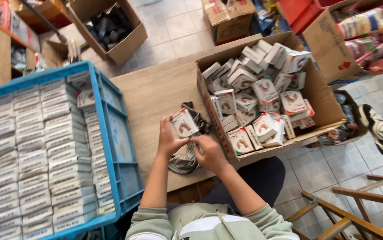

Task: The person takes small boxes of concrete nails from a larger cardboard box and places them into rows within a blue plastic crate.

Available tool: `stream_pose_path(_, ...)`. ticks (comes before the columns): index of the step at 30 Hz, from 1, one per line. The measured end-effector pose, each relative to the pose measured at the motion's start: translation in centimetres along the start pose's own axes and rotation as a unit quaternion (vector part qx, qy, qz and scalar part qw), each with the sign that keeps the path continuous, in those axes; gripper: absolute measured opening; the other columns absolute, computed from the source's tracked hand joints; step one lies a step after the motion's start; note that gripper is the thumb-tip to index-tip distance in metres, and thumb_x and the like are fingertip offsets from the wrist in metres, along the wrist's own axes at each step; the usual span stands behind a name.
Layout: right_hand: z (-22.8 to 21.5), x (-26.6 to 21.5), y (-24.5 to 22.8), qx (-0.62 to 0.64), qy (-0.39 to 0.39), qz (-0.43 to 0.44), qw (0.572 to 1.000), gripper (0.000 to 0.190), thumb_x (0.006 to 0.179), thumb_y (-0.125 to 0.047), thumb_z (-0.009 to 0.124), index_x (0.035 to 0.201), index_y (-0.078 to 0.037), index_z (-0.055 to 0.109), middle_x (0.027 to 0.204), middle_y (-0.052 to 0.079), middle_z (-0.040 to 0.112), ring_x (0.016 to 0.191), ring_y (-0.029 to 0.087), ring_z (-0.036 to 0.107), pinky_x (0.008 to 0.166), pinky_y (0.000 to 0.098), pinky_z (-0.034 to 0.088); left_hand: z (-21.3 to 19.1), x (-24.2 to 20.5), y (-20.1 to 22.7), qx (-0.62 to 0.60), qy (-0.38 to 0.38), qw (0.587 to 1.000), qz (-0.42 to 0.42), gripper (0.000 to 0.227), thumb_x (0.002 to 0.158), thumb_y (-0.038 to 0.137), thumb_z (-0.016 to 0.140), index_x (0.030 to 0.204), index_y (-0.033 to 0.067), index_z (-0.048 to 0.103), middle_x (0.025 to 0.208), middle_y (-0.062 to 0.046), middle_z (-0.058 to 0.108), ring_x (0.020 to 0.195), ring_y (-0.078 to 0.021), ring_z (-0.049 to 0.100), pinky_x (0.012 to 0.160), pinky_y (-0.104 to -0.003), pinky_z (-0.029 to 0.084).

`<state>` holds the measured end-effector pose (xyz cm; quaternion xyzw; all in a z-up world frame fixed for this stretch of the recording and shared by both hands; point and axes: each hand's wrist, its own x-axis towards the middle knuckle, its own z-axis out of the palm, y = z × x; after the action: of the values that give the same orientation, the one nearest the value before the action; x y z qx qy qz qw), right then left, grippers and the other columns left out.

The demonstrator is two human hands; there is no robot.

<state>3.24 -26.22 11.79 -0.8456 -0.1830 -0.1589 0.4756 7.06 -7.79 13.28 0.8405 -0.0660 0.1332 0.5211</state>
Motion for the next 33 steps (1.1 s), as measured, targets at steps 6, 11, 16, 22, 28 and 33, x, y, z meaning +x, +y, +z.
stream_pose_path(6, 8.8, -6.8, 4.6, -0.161, -0.422, -0.005, 0.892, 0.051, 0.082, -0.035, 0.069, 0.130, -0.020, 0.058, 0.139, 0.009, 0.052, 0.134, 0.033, 0.045, 0.110, 0.0529, 0.037, -2.8, -9.7, -10.6, 0.154, -0.035, 0.969, -0.189, 0.107, 0.043, 0.023, 0.088, 0.138, 0.0057, 0.041, 0.132, -0.021, 0.045, 0.121, -0.0456, 0.051, 0.103, -0.053, 0.047)
stream_pose_path(11, 11.4, -11.0, 11.9, -0.196, -0.220, -0.155, 0.943, 0.028, 0.081, -0.020, 0.062, 0.107, -0.025, 0.071, 0.122, -0.006, 0.068, 0.127, 0.017, 0.053, 0.114, 0.0471, 0.022, -3.7, -12.4, -12.0, 0.154, -0.118, 0.953, -0.231, 0.118, 0.052, 0.034, 0.092, 0.148, 0.0034, 0.031, 0.143, -0.028, 0.039, 0.136, -0.0441, 0.038, 0.117, -0.053, 0.031)
stream_pose_path(16, 10.5, -9.2, 9.8, -0.227, -0.103, -0.085, 0.965, 0.024, 0.079, -0.018, 0.065, 0.102, -0.023, 0.072, 0.100, -0.001, 0.067, 0.105, 0.020, 0.063, 0.099, 0.0439, 0.042, -2.5, -12.6, -11.4, 0.177, -0.157, 0.947, -0.218, 0.114, 0.059, 0.046, 0.087, 0.151, 0.0088, 0.030, 0.146, -0.021, 0.041, 0.143, -0.0360, 0.032, 0.116, -0.063, 0.017)
stream_pose_path(22, 9.8, -6.9, 6.4, -0.065, 0.034, 0.024, 0.997, 0.030, 0.082, -0.002, 0.060, 0.103, -0.018, 0.073, 0.091, 0.000, 0.065, 0.088, 0.022, 0.065, 0.082, 0.0345, 0.051, -0.7, -10.7, -6.8, 0.229, -0.103, 0.940, -0.229, 0.126, 0.055, 0.058, 0.085, 0.147, -0.0031, 0.024, 0.142, -0.026, 0.035, 0.135, -0.0445, 0.037, 0.104, -0.076, 0.026)
stream_pose_path(28, 8.3, -5.8, 5.5, -0.011, 0.085, 0.056, 0.995, 0.033, 0.086, 0.003, 0.054, 0.110, -0.011, 0.072, 0.091, 0.007, 0.060, 0.087, 0.028, 0.062, 0.082, 0.0360, 0.050, 1.9, -10.5, -10.7, 0.293, -0.073, 0.920, -0.250, 0.109, 0.064, 0.049, 0.077, 0.147, -0.0017, 0.026, 0.136, -0.019, 0.032, 0.134, -0.0413, 0.036, 0.103, -0.074, 0.030)
stream_pose_path(33, 9.2, -5.8, 7.8, -0.014, 0.104, 0.057, 0.993, 0.037, 0.085, 0.003, 0.051, 0.113, -0.010, 0.071, 0.095, 0.009, 0.054, 0.092, 0.028, 0.058, 0.086, 0.0354, 0.046, 1.3, -9.0, -7.6, 0.267, -0.059, 0.932, -0.236, 0.122, 0.056, 0.053, 0.083, 0.147, -0.0038, 0.025, 0.134, -0.022, 0.033, 0.135, -0.0455, 0.033, 0.100, -0.074, 0.033)
